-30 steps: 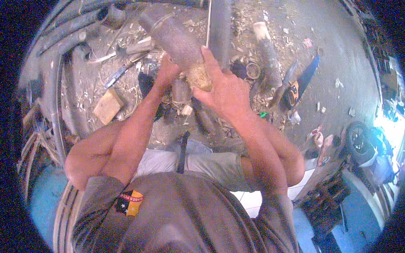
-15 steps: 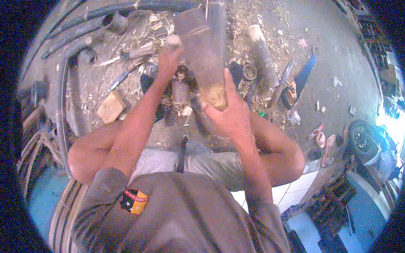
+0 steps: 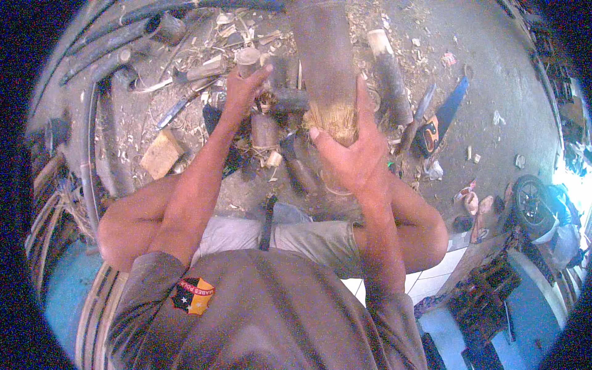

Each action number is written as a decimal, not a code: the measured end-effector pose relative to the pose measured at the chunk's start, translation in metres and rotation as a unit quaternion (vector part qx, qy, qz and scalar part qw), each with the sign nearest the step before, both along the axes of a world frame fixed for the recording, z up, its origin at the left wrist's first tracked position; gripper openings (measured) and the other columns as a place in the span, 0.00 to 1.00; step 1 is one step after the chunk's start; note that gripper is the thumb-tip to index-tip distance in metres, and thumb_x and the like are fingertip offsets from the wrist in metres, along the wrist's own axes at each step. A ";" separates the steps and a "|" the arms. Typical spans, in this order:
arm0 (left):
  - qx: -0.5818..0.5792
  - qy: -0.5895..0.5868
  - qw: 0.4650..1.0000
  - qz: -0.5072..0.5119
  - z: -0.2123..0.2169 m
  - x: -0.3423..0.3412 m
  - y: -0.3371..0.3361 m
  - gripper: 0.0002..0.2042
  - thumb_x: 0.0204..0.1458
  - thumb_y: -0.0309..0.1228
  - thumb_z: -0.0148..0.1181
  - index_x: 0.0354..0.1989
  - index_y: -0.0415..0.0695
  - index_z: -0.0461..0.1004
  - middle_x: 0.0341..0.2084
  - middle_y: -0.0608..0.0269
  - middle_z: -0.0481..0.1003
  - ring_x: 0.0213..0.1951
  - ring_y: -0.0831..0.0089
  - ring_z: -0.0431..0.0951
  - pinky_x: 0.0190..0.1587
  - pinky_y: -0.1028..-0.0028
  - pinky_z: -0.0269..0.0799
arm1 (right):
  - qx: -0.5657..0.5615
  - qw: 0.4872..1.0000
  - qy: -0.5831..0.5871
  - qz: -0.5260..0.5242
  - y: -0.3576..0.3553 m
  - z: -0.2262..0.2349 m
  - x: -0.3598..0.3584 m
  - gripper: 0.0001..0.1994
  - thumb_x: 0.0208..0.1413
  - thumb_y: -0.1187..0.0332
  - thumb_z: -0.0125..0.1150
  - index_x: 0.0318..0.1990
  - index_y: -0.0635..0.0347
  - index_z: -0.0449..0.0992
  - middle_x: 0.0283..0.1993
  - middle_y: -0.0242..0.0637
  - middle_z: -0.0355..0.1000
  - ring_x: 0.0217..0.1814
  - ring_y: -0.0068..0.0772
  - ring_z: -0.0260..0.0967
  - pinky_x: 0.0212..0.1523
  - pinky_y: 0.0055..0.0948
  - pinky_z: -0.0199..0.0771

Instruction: The person sits on the floor and uses a wooden mallet to repeatedly strike a short bamboo segment held against a larger bamboo frame. They periodically rotate the segment and tap it to shape the end, then insert it into a joint in the frame.

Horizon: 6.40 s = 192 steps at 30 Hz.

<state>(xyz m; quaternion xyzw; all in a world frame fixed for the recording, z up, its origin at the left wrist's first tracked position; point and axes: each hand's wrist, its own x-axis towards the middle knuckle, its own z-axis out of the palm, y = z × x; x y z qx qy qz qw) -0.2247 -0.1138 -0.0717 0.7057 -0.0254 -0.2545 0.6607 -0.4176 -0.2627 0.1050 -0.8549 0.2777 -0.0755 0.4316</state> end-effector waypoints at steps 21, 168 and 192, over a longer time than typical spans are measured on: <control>0.011 -0.090 0.996 -0.017 0.000 -0.020 -0.007 0.18 0.51 0.35 0.74 0.46 0.40 0.80 0.38 0.67 0.82 0.40 0.79 0.78 0.46 0.72 0.75 | 0.009 0.974 0.221 0.053 0.018 -0.006 -0.001 0.50 0.47 0.58 0.73 0.78 0.43 0.51 0.50 0.56 0.80 0.52 0.57 0.80 0.55 0.47 0.79; -0.067 -0.504 0.782 -0.359 -0.029 -0.067 0.025 0.31 0.38 0.37 0.74 0.54 0.49 0.71 0.35 0.56 0.70 0.41 0.52 0.73 0.46 0.57 0.66 | 0.211 0.962 -0.122 -0.126 0.136 -0.062 -0.164 0.49 0.46 0.53 0.74 0.71 0.68 0.54 0.64 0.46 0.65 0.65 0.41 0.65 0.68 0.41 0.63; -0.184 -0.499 0.669 -0.519 -0.061 -0.028 0.032 0.26 0.42 0.45 0.71 0.49 0.48 0.74 0.49 0.52 0.74 0.56 0.48 0.72 0.60 0.53 0.65 | 0.073 0.990 0.099 -0.075 0.143 -0.100 -0.108 0.54 0.43 0.47 0.78 0.71 0.69 0.55 0.60 0.59 0.72 0.61 0.55 0.74 0.62 0.48 0.73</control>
